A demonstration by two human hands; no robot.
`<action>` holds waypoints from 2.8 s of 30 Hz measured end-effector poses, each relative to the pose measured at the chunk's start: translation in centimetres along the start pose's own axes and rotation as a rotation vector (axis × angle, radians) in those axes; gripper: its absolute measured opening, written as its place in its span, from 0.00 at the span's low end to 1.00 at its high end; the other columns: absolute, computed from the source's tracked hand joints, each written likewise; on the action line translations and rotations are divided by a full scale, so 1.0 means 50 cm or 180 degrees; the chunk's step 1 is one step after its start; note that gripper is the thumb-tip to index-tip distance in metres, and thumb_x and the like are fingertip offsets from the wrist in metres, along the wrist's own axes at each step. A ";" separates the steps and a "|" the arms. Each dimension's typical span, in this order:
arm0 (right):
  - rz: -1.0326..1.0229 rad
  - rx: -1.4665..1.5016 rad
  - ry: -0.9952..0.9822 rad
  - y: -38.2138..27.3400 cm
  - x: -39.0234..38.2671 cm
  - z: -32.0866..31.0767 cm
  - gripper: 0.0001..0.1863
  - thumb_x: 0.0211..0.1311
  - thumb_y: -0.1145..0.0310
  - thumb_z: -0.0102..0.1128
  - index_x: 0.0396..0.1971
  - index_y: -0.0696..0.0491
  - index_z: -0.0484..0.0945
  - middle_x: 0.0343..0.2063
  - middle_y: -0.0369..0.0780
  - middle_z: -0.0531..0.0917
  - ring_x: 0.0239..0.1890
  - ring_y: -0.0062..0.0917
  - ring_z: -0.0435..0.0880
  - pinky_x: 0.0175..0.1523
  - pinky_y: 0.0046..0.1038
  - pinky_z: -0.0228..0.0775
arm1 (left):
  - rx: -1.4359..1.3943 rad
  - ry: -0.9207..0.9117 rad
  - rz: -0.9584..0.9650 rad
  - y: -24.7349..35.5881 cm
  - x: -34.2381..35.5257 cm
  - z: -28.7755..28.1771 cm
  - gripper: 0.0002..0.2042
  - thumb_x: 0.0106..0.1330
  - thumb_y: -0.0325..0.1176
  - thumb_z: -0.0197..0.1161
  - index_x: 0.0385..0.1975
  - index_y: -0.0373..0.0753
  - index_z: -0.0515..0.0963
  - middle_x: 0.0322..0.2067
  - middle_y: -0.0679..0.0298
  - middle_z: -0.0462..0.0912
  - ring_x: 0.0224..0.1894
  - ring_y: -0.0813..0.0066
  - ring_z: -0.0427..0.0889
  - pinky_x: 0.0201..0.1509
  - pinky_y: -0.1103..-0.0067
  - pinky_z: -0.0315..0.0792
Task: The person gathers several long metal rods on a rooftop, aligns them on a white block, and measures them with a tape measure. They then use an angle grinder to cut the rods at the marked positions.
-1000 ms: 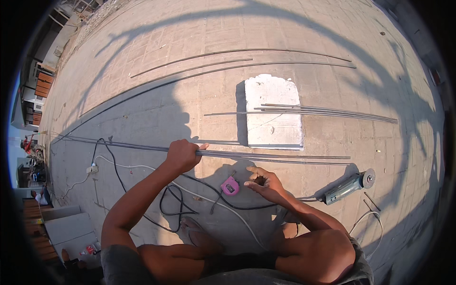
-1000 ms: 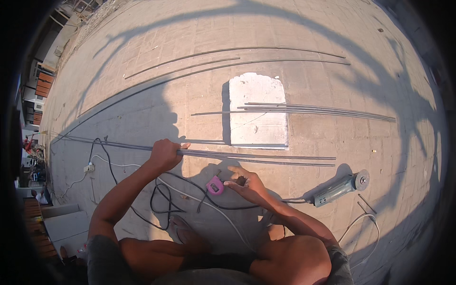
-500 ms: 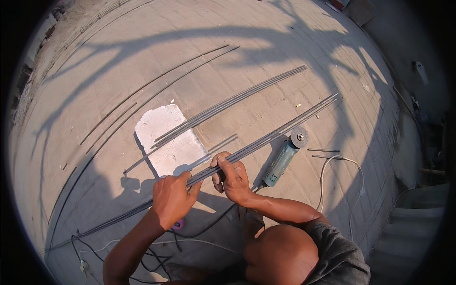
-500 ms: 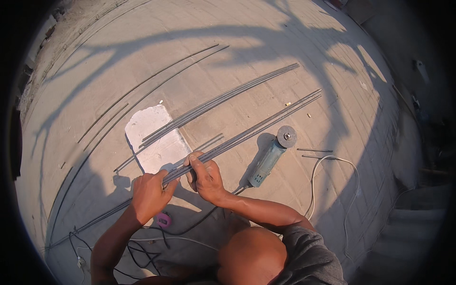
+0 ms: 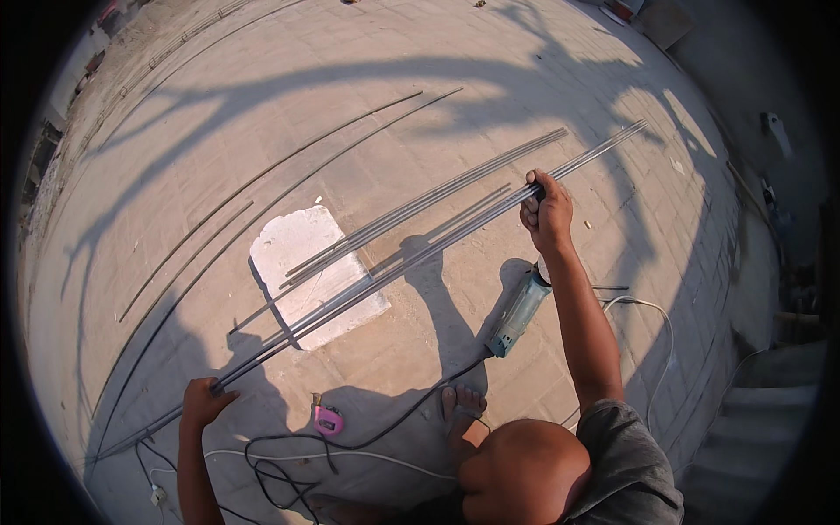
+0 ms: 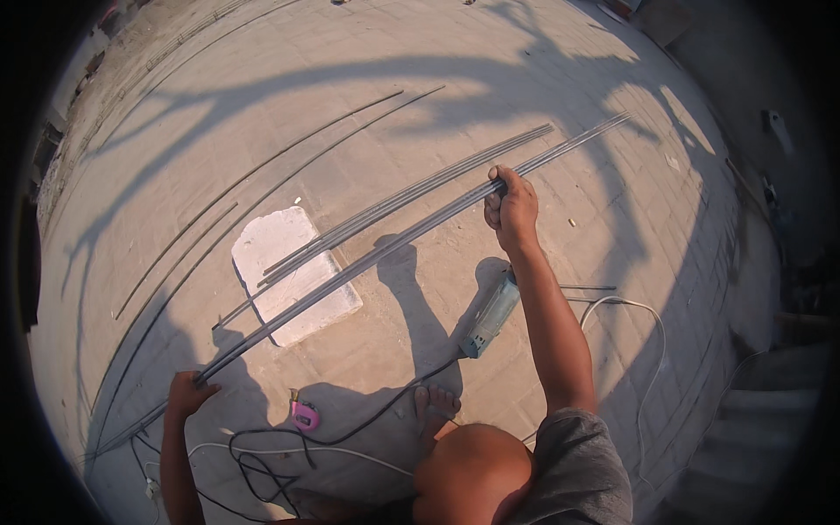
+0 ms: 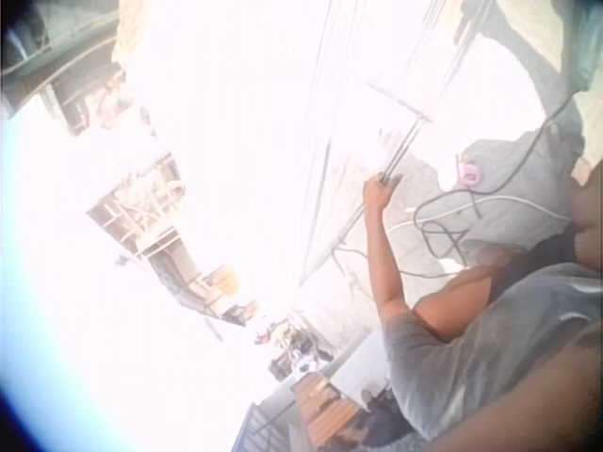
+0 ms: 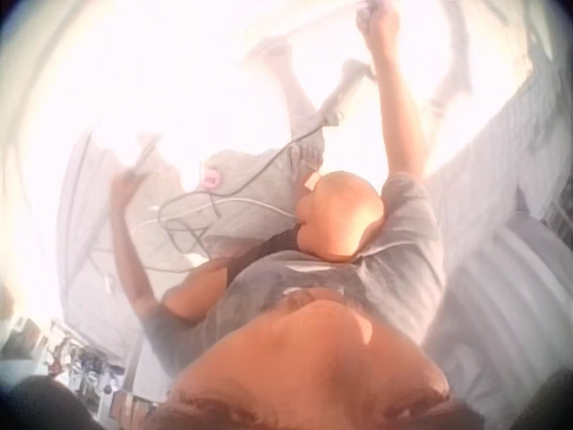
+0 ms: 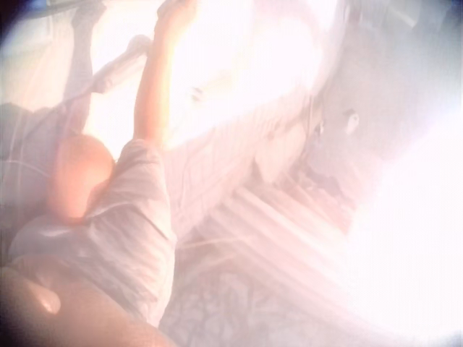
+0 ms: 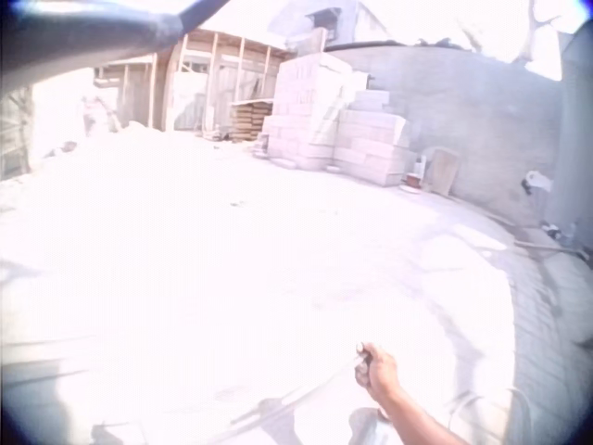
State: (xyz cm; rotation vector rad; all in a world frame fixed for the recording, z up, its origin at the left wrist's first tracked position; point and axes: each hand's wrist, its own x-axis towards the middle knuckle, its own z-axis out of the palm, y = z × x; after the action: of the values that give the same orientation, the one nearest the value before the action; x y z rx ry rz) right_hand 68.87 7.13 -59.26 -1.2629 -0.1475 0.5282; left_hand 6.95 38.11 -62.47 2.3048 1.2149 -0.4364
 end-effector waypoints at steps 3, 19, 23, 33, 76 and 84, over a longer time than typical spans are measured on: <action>0.0196 -0.0130 0.0177 0.074 0.069 -0.045 0.10 0.74 0.61 0.50 0.34 0.50 0.75 0.11 0.29 0.64 0.08 0.16 0.56 0.14 0.23 0.43 | 0.0055 0.0307 0.0068 -0.022 0.034 0.033 0.22 0.56 0.48 0.76 0.19 0.32 0.78 0.15 0.55 0.75 0.19 0.61 0.75 0.29 0.66 0.70; 0.0330 -0.0265 0.1005 0.232 0.270 -0.152 0.14 0.75 0.57 0.48 0.29 0.48 0.72 0.13 0.32 0.64 0.09 0.19 0.59 0.15 0.27 0.47 | 0.0181 -0.0041 -0.0334 0.179 0.042 0.036 0.35 0.63 0.61 0.65 0.11 0.30 0.74 0.09 0.52 0.68 0.13 0.58 0.69 0.24 0.62 0.63; 0.0254 -0.0876 0.1223 0.205 0.312 -0.173 0.20 0.77 0.50 0.46 0.29 0.49 0.72 0.18 0.32 0.68 0.16 0.20 0.67 0.19 0.28 0.60 | -0.0136 0.0060 0.0160 0.177 0.094 0.080 0.32 0.65 0.57 0.66 0.13 0.29 0.75 0.09 0.50 0.70 0.13 0.59 0.70 0.24 0.63 0.64; 0.0355 -0.1532 0.1271 0.273 0.371 -0.216 0.31 0.78 0.42 0.45 0.23 0.53 0.75 0.18 0.37 0.73 0.21 0.25 0.72 0.26 0.37 0.65 | -0.0798 0.0037 0.0108 0.168 0.147 0.110 0.22 0.64 0.41 0.72 0.15 0.30 0.78 0.13 0.56 0.79 0.16 0.71 0.78 0.24 0.72 0.69; 0.0338 -0.1441 0.1431 0.300 0.439 -0.169 0.40 0.75 0.35 0.44 0.34 0.64 0.81 0.29 0.47 0.82 0.30 0.34 0.80 0.39 0.38 0.74 | -0.0250 0.0252 0.0521 0.142 0.200 0.080 0.22 0.63 0.47 0.72 0.25 0.30 0.78 0.16 0.50 0.75 0.20 0.56 0.76 0.27 0.65 0.67; 0.0276 -0.1512 0.1796 0.303 0.394 -0.111 0.33 0.75 0.39 0.49 0.25 0.56 0.77 0.23 0.38 0.76 0.28 0.26 0.78 0.31 0.34 0.70 | -0.0135 0.0449 0.0367 0.117 0.178 0.073 0.26 0.66 0.55 0.69 0.28 0.31 0.80 0.17 0.49 0.76 0.21 0.49 0.77 0.27 0.62 0.66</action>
State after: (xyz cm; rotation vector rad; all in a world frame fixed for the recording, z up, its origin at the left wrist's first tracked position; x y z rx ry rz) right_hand 83.70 14.36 -78.64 -1.8422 0.2736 0.1939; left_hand 16.55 39.28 -68.24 2.3879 1.1367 -0.2080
